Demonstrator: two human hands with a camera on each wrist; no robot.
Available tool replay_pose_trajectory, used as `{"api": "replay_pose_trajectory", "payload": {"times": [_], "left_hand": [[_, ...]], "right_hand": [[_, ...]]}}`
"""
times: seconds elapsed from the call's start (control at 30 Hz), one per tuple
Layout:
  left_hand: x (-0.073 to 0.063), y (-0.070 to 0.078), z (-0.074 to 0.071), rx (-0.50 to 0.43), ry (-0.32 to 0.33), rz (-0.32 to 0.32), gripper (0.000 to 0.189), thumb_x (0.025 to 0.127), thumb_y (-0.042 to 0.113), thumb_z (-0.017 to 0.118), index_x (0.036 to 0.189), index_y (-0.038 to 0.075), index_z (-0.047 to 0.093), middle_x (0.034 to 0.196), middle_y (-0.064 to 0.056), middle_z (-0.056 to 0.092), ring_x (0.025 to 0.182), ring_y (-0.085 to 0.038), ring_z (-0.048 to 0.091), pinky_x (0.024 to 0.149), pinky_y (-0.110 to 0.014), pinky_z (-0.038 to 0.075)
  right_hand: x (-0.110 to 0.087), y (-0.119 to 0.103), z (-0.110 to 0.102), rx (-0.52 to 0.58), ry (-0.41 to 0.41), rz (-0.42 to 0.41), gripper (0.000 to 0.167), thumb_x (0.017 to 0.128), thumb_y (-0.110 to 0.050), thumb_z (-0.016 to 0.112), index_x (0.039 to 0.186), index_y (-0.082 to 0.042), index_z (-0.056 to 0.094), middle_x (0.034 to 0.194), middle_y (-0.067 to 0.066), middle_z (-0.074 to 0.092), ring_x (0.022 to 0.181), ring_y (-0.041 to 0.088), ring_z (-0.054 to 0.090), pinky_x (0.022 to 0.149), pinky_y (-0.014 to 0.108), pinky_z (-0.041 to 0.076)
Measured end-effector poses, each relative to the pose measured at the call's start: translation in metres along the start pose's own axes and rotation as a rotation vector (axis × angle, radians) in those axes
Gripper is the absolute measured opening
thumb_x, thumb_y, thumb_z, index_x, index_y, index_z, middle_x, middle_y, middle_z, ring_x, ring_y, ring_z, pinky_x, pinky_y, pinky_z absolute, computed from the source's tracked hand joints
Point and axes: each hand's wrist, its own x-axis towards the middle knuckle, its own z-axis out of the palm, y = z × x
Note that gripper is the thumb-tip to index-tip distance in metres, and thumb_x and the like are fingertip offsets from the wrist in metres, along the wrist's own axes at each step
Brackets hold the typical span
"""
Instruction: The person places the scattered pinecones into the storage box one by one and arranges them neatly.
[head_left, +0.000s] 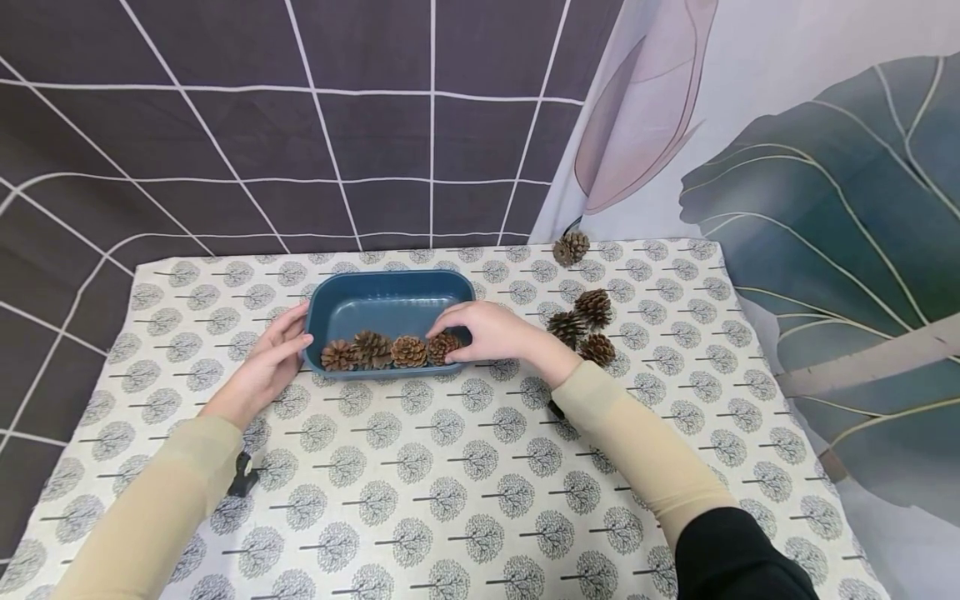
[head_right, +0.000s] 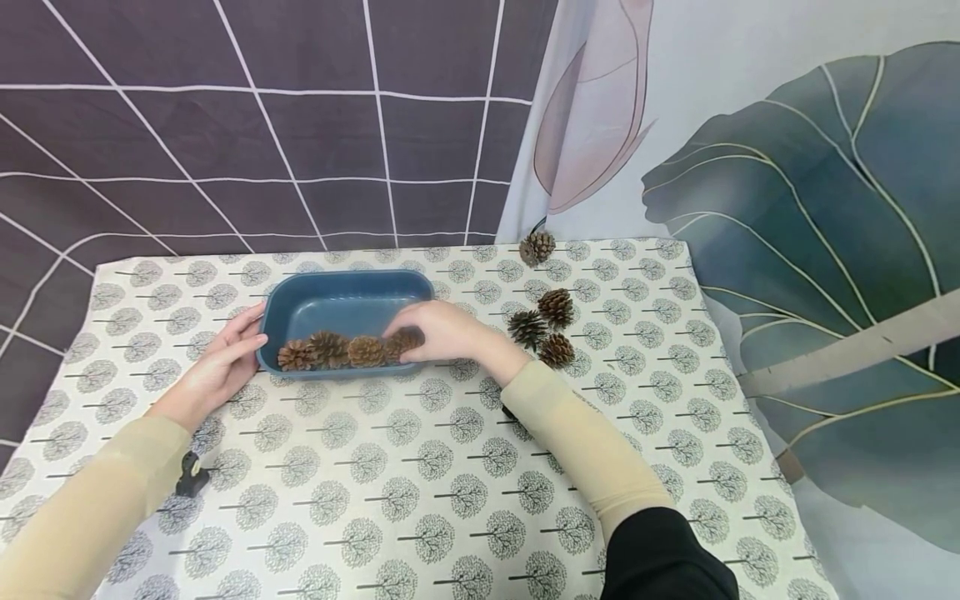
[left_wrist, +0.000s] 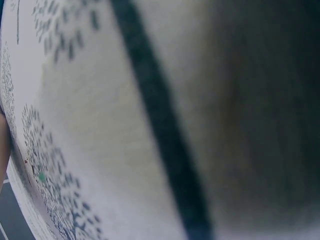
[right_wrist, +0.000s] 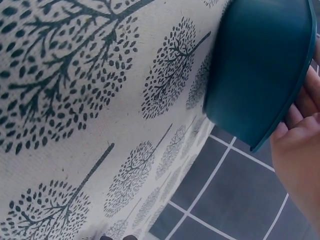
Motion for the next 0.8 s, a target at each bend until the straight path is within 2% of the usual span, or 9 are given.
{"api": "replay_pose_trajectory", "payload": {"times": [0.23, 0.57, 0.8], "left_hand": [[-0.0003, 0.0001, 0.0001, -0.015, 0.005, -0.003, 0.049, 0.106, -0.002, 0.055, 0.143, 0.031, 0.055, 0.14, 0.026, 0.062, 0.131, 0.007, 0.054, 0.138, -0.034, 0.007], [-0.0001, -0.0009, -0.0015, 0.006, 0.001, -0.001, 0.05, 0.107, -0.002, 0.054, 0.148, 0.027, 0.05, 0.141, 0.025, 0.061, 0.132, 0.006, 0.054, 0.137, -0.032, 0.015], [0.0002, -0.0017, -0.0017, -0.008, -0.012, 0.018, 0.051, 0.106, -0.003, 0.054, 0.146, 0.029, 0.055, 0.142, 0.023, 0.063, 0.132, 0.003, 0.055, 0.134, -0.03, 0.023]], "right_hand": [[-0.0003, -0.0005, -0.0013, 0.009, 0.0, 0.027, 0.045, 0.092, -0.024, 0.082, 0.135, -0.014, 0.072, 0.146, 0.008, 0.068, 0.141, 0.03, 0.06, 0.126, 0.048, 0.043], [0.0001, 0.0004, -0.003, 0.041, 0.035, 0.03, 0.046, 0.092, -0.022, 0.083, 0.135, -0.012, 0.071, 0.143, 0.007, 0.07, 0.14, 0.028, 0.061, 0.128, 0.044, 0.042], [0.0, 0.0016, -0.0055, 0.072, 0.055, 0.047, 0.045, 0.093, -0.02, 0.082, 0.135, -0.011, 0.071, 0.144, 0.008, 0.069, 0.142, 0.029, 0.059, 0.13, 0.046, 0.039]]}}
